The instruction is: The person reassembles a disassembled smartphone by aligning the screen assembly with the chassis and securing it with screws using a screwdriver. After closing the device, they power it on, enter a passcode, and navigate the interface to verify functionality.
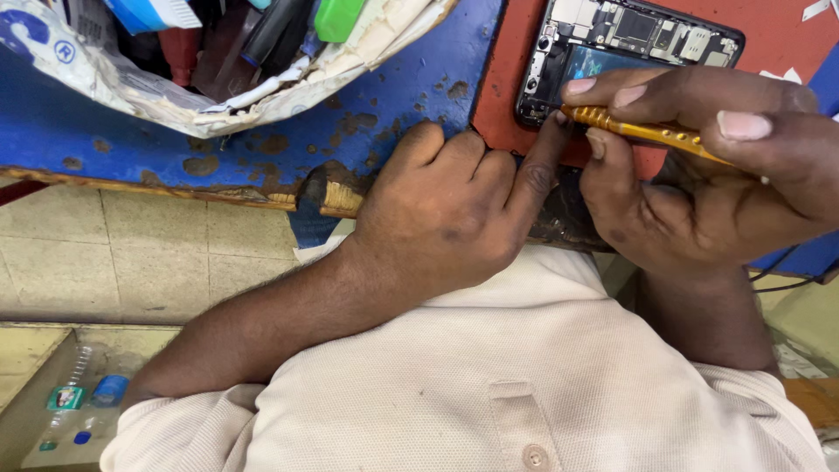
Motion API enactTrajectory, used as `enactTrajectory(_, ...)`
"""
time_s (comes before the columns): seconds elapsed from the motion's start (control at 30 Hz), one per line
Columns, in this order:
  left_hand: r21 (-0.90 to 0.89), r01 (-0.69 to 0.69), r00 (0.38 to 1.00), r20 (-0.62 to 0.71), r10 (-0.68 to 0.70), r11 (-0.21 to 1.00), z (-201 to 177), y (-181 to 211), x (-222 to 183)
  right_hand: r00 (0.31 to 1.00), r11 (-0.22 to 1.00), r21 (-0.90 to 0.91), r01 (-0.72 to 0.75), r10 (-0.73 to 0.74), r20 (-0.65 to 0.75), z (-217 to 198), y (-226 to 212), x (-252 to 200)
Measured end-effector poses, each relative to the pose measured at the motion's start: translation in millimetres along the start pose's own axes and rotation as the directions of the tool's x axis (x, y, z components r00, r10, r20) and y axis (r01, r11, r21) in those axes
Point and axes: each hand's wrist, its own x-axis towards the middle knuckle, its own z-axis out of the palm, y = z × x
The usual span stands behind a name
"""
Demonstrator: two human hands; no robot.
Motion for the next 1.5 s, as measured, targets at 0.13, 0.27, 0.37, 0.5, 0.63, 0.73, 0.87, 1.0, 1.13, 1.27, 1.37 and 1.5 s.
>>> enactTrajectory(0.13,-0.021,0.01,1.0,-0.014,-0.01,1.0,-1,0,1,1.0,1.0,0.006,-0.015,0.015,-0.005,4,1,-2)
enactTrajectory(0.27,-0.044,0.01,1.0,-0.013,-0.01,0.999,-3,-1,1,0.999,0.998,0.056,-0.024,0.025,-0.03,9,2,-3)
enactTrajectory(0.37,-0.044,0.008,1.0,-0.013,-0.009,0.999,-2,-1,2,0.999,0.998,0.063,-0.023,0.025,-0.044,10,0,-2)
enactTrajectory(0.5,-0.031,0.012,1.0,-0.023,-0.013,0.999,-1,-1,2,1.0,0.999,0.033,0.017,-0.016,-0.025,7,-1,4)
enactTrajectory(0.63,-0.046,0.022,0.999,-0.047,-0.024,0.999,-1,0,1,0.999,0.998,0.037,0.048,-0.049,0.019,-1,-2,13)
enactTrajectory(0.73,-0.029,0.025,0.998,-0.051,-0.027,0.999,-2,0,0,0.999,0.999,0.017,0.042,-0.042,0.033,-4,-7,14)
enactTrajectory(0.87,-0.03,0.027,0.998,-0.057,-0.028,0.999,-2,0,0,0.998,0.999,0.007,0.042,-0.043,0.042,-8,-9,16)
enactTrajectory(1.0,-0.014,0.019,0.998,-0.055,-0.02,1.0,0,0,1,0.998,0.999,-0.005,0.04,-0.04,0.043,-12,-10,14)
enactTrajectory(1.13,-0.035,0.026,0.998,-0.063,-0.029,0.999,0,0,0,0.999,0.999,-0.019,0.032,-0.032,0.044,-15,-11,14)
enactTrajectory(1.27,-0.038,0.034,0.998,-0.055,-0.036,0.999,-1,0,0,0.998,1.0,-0.019,0.022,-0.021,0.052,-16,-11,12)
enactTrajectory(1.37,-0.019,0.029,0.998,-0.055,-0.03,0.999,-3,0,0,0.999,1.0,-0.025,0.005,-0.004,0.054,-18,-11,8)
enactTrajectory(1.5,-0.034,0.027,0.998,-0.054,-0.028,0.999,-3,0,1,0.998,1.0,-0.025,0.019,-0.018,0.063,-20,-9,9)
